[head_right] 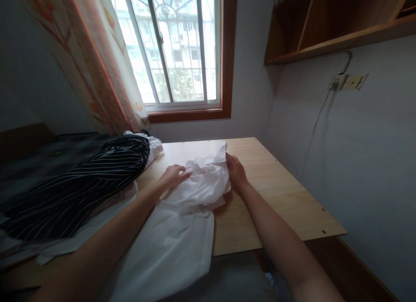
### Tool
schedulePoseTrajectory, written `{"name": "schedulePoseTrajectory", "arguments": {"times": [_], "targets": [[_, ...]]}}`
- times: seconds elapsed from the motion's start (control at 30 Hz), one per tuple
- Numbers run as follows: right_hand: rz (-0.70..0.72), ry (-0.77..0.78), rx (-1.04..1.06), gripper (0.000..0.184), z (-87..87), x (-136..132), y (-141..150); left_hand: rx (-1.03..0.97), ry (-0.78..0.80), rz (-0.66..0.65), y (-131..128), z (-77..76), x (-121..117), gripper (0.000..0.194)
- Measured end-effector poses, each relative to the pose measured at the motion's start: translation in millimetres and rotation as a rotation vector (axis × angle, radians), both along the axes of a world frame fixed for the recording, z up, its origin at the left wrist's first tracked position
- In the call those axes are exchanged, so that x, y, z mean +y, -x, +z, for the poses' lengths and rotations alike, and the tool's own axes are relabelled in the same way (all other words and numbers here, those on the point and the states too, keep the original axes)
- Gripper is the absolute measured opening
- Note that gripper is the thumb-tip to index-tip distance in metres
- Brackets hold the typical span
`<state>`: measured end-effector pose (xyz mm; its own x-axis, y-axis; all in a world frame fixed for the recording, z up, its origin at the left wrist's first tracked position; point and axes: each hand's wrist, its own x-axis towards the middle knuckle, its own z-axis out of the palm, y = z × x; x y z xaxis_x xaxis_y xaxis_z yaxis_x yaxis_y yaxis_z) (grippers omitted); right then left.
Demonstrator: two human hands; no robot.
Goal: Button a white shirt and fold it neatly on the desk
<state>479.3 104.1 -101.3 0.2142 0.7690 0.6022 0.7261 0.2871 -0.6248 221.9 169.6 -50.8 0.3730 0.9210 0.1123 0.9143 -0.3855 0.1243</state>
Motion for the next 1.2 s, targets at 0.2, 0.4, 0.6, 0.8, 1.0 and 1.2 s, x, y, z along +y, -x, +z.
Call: {"name": "schedulePoseTrajectory", "arguments": {"times": [0.2, 0.4, 0.6, 0.8, 1.0, 1.2], "targets": [[-0.237, 0.100, -0.271, 0.049, 24.0, -7.6, -27.5, 0.027, -0.261, 0.190, 27.7, 25.0, 13.3, 0.036], [-0.481, 0.115, -0.391, 0.045, 65.3, -26.3, -75.1, 0.218, -0.586, 0.323, 99.2, 93.8, 19.8, 0.040], [-0.430, 0.142, -0.520, 0.039, 87.5, -14.5, -109.3, 0.239, -0.644, 0.493, 147.3, 132.9, 21.0, 0.041], [-0.167, 0.127, -0.293, 0.039, 57.1, 19.2, -90.9, 0.154, -0.572, 0.500, 142.5, 121.6, 25.4, 0.042], [-0.035, 0.168, -0.275, 0.046, 13.7, 20.6, -55.3, 0.069, -0.541, -0.006, 73.6, 71.3, 11.3, 0.044], [-0.251, 0.167, -0.380, 0.027, 34.5, -24.0, -54.9, -0.005, -0.083, -0.184, 25.2, 22.3, -6.4, 0.033]]}}
